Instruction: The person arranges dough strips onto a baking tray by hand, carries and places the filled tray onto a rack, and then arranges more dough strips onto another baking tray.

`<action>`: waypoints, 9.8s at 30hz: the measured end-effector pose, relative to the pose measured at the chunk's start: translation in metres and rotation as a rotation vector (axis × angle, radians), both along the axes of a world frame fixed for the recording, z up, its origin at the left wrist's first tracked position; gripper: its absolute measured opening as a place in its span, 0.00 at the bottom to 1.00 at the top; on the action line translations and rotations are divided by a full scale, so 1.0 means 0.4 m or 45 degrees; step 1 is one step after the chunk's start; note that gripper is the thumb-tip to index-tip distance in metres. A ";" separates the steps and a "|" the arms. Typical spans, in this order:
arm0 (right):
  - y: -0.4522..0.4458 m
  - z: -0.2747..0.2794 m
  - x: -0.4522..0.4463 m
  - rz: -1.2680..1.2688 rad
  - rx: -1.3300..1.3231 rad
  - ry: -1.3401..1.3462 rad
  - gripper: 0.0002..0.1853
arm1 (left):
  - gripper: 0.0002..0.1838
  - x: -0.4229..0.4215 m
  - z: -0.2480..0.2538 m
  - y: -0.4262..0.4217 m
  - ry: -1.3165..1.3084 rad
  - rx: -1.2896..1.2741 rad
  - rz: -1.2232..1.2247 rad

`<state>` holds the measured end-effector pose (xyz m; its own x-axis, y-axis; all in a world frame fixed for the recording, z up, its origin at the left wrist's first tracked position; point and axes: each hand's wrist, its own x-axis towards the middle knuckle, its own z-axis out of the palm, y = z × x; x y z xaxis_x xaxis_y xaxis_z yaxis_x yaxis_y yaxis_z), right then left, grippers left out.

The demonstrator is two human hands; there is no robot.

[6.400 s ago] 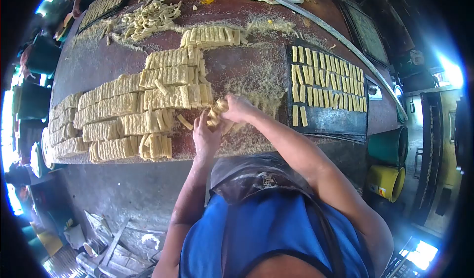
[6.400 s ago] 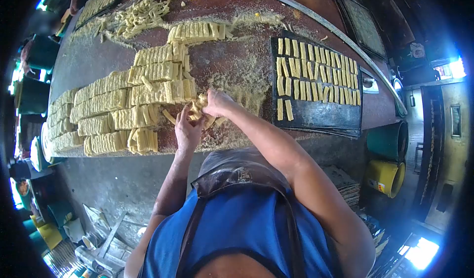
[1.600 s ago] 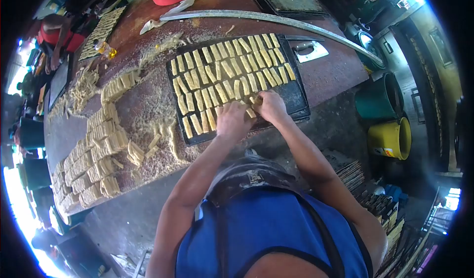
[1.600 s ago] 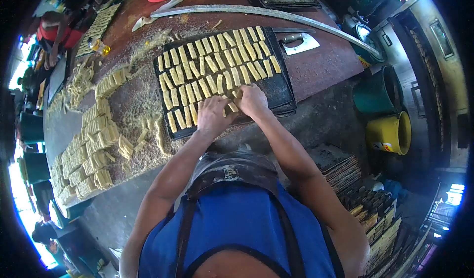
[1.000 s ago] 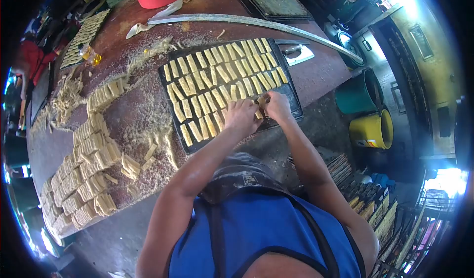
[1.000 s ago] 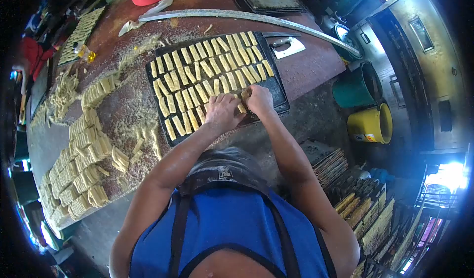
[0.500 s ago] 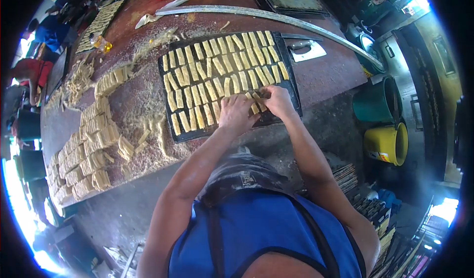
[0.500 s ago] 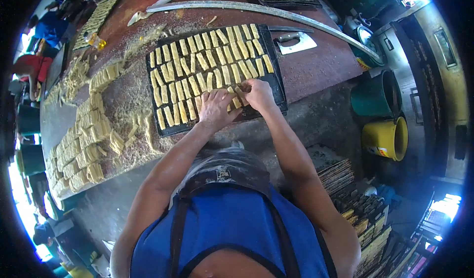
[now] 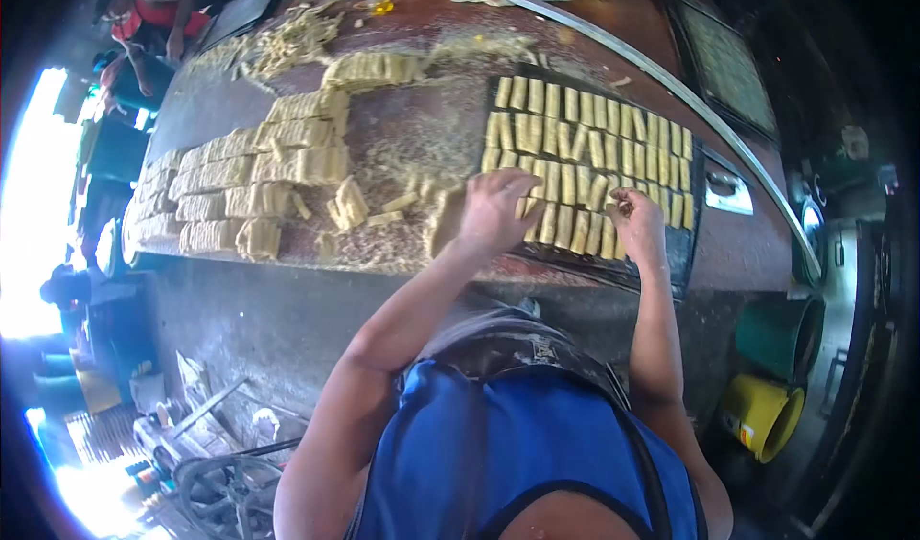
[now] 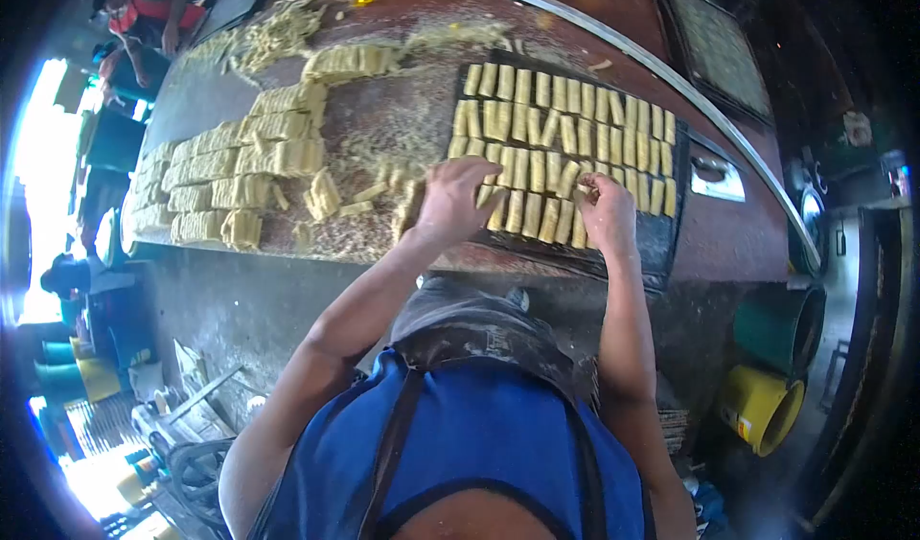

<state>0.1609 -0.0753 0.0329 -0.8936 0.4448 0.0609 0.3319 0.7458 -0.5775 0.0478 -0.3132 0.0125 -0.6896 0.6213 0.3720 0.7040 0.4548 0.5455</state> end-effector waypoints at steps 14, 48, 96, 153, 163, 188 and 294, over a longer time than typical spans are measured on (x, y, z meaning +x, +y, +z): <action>-0.704 -0.109 -0.454 0.868 0.292 -0.313 0.08 | 0.23 -0.348 -0.044 -0.650 -0.674 -0.526 0.771; 0.230 -0.065 0.214 -0.365 -0.484 -0.276 0.18 | 0.14 0.161 0.016 0.410 -0.557 0.219 -0.221; -0.301 0.036 -0.298 0.113 -0.260 0.020 0.16 | 0.28 -0.455 0.149 -0.421 -1.086 0.012 0.657; 0.338 -0.102 0.293 -0.525 -0.128 -0.166 0.14 | 0.14 0.233 -0.038 0.627 -0.575 -0.185 -0.504; 0.345 -0.090 0.365 -0.661 -1.163 0.461 0.17 | 0.18 0.254 -0.037 0.554 -0.157 -0.227 -0.655; 0.320 -0.118 0.393 -0.989 -0.500 -0.080 0.18 | 0.18 -0.121 -0.090 -0.077 -1.095 0.074 0.510; -0.695 -0.053 0.929 -1.500 -0.795 -0.086 0.20 | 0.19 0.264 0.041 0.170 -1.059 -0.080 -1.300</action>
